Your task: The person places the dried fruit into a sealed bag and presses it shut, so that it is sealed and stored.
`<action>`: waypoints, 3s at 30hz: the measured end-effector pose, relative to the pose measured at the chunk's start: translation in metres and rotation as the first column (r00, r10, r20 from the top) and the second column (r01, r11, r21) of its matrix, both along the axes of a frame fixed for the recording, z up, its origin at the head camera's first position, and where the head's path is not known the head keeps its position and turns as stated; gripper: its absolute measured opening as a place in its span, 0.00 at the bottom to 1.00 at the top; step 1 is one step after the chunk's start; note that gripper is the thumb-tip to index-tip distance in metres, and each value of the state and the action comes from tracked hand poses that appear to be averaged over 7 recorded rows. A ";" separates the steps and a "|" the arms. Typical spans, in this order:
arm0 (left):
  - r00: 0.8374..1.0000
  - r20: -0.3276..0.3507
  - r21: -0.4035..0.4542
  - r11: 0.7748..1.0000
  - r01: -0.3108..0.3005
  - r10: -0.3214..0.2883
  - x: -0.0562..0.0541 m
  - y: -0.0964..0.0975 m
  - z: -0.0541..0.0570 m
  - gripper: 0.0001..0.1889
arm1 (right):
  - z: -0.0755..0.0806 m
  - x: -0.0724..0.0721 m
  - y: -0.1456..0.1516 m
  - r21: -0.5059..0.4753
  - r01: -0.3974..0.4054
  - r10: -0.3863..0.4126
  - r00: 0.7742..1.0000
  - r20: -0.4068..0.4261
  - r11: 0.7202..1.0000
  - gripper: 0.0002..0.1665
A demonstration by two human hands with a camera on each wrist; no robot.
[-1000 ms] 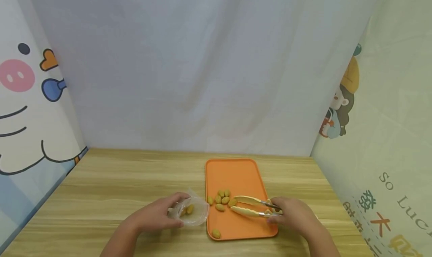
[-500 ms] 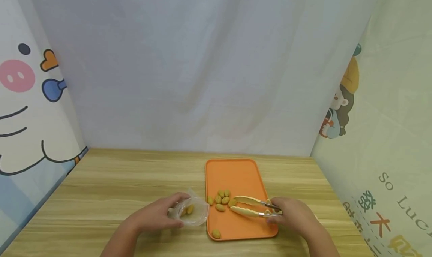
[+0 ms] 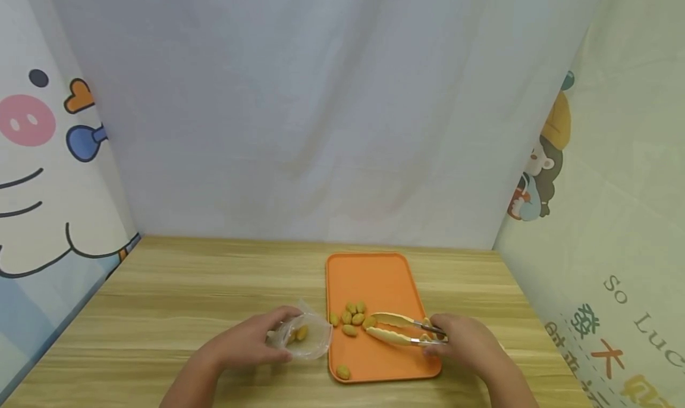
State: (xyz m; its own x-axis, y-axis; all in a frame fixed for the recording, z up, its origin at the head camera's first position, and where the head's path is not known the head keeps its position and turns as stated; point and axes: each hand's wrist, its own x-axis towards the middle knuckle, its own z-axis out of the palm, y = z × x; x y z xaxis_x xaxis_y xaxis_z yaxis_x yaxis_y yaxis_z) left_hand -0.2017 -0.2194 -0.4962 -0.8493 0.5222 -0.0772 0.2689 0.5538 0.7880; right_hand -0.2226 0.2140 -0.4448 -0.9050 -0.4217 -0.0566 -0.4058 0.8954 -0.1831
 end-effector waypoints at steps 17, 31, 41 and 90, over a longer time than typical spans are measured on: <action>1.000 -0.006 -0.005 1.000 -0.003 0.003 0.001 0.001 -0.002 0.35 | 0.000 0.002 0.000 -0.001 0.021 -0.021 1.000 0.004 1.000 0.21; 1.000 -0.002 -0.003 1.000 0.001 -0.001 0.000 0.002 -0.001 0.36 | 0.001 0.001 0.001 -0.014 0.018 -0.018 1.000 0.000 1.000 0.21; 1.000 0.004 0.007 1.000 -0.006 0.006 0.005 0.004 -0.001 0.35 | 0.002 0.001 0.004 -0.002 0.021 -0.021 1.000 -0.004 1.000 0.20; 0.999 0.006 -0.006 0.999 -0.033 0.033 0.020 0.014 0.000 0.36 | 0.012 0.008 0.010 -0.034 -0.009 0.008 0.999 -0.040 0.999 0.19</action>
State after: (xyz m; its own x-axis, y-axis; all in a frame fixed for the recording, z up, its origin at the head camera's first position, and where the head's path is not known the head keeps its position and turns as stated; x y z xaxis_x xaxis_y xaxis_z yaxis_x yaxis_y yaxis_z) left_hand -0.1820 -0.2050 -0.4963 -0.8657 0.4933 -0.0850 0.2457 0.5667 0.7865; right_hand -0.2141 0.2244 -0.4325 -0.9025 -0.4307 -0.0064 -0.4211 0.8853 -0.1972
